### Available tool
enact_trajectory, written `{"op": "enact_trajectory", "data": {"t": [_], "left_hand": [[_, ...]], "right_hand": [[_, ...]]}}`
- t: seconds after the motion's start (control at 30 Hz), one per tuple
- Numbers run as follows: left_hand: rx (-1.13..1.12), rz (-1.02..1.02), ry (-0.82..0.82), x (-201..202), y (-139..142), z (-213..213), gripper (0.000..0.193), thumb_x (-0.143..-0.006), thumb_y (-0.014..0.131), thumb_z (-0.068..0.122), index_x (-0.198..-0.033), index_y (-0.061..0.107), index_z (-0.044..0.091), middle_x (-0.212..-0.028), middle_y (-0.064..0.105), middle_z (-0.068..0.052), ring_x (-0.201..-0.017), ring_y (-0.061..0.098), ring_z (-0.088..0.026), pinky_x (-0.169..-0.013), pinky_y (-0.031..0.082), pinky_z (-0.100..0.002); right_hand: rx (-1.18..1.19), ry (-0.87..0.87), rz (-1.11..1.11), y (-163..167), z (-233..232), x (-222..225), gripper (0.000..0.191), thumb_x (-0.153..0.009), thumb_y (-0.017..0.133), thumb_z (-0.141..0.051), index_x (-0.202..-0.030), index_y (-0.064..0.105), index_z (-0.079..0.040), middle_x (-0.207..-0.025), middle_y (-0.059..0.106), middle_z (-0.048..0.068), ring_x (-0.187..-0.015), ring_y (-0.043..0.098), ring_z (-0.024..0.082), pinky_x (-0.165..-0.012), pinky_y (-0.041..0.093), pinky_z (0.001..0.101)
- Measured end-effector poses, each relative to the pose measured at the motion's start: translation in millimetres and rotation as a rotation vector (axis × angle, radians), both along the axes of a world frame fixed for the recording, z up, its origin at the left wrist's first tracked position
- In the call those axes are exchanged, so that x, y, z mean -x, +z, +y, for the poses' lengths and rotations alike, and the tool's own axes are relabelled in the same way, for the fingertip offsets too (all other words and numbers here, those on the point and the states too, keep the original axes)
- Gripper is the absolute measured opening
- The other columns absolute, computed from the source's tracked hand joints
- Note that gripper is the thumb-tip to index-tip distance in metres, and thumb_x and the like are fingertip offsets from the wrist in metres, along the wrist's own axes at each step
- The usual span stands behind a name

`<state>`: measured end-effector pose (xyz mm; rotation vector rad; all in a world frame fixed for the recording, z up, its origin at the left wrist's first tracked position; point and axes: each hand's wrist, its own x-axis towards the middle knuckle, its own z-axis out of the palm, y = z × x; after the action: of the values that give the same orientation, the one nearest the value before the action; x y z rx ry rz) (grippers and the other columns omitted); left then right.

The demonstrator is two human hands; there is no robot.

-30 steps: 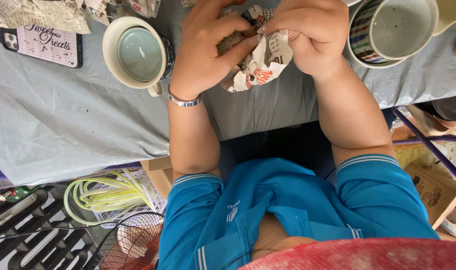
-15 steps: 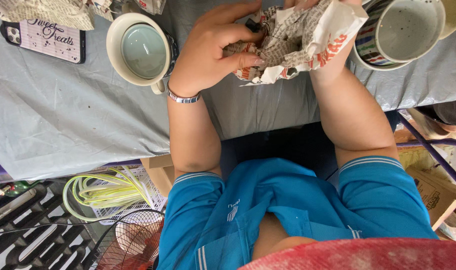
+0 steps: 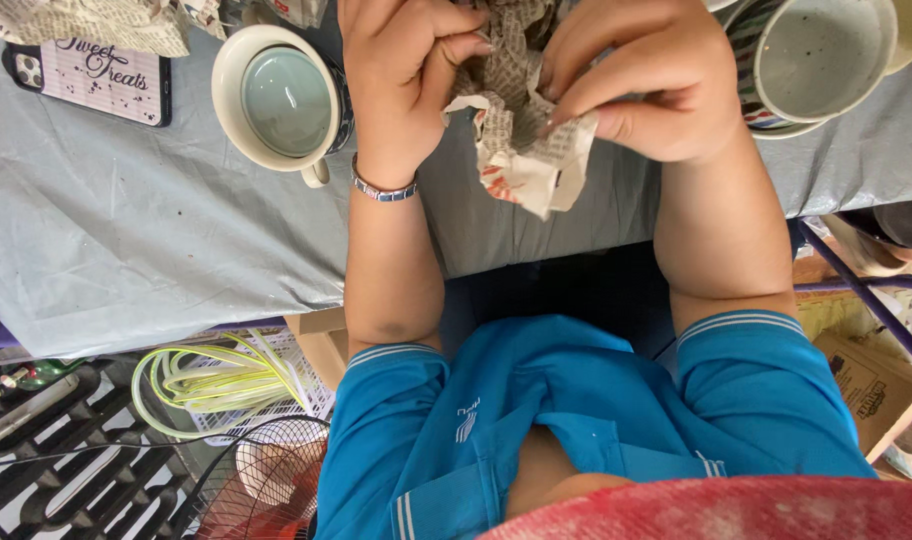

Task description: The person sits at a table and wraps ceramic cups, mugs and bowls in sheets of newspaper, crumpling and folding the paper around each piece and setting wrapped pieces aside. They handle the pottery one piece at a time, pressing the paper around each item by hand.

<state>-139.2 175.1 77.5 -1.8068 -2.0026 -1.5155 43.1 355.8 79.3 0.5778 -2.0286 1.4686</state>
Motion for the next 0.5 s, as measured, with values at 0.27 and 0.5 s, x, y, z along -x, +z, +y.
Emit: {"op": "enact_trajectory", "data": {"t": [0.27,0.5], "left_hand": [[0.024,-0.291,0.069,-1,-4,-3,0.026,-0.103,0.076,0.016,-0.117,0.061,0.001,-0.106,0.064,-0.015,-0.097,0.063,-0.030,-0.087,0.051,-0.038],[0.159,-0.234,0.070,3,-16,-3,0.016,-0.107,0.076,0.019,-0.113,0.072,0.005,-0.098,0.074,-0.007,-0.086,0.072,-0.019,-0.077,0.054,-0.032]], "right_hand": [[-0.349,-0.111,0.040,29,-35,15,0.022,-0.084,0.081,-0.012,-0.105,0.075,-0.008,-0.111,0.070,0.016,-0.109,0.068,0.043,-0.086,0.052,0.0502],[-0.270,-0.386,-0.109,9,-31,3,0.041,-0.103,0.085,-0.013,-0.135,0.061,-0.005,-0.135,0.066,0.013,-0.126,0.065,0.034,-0.102,0.051,0.0417]]}}
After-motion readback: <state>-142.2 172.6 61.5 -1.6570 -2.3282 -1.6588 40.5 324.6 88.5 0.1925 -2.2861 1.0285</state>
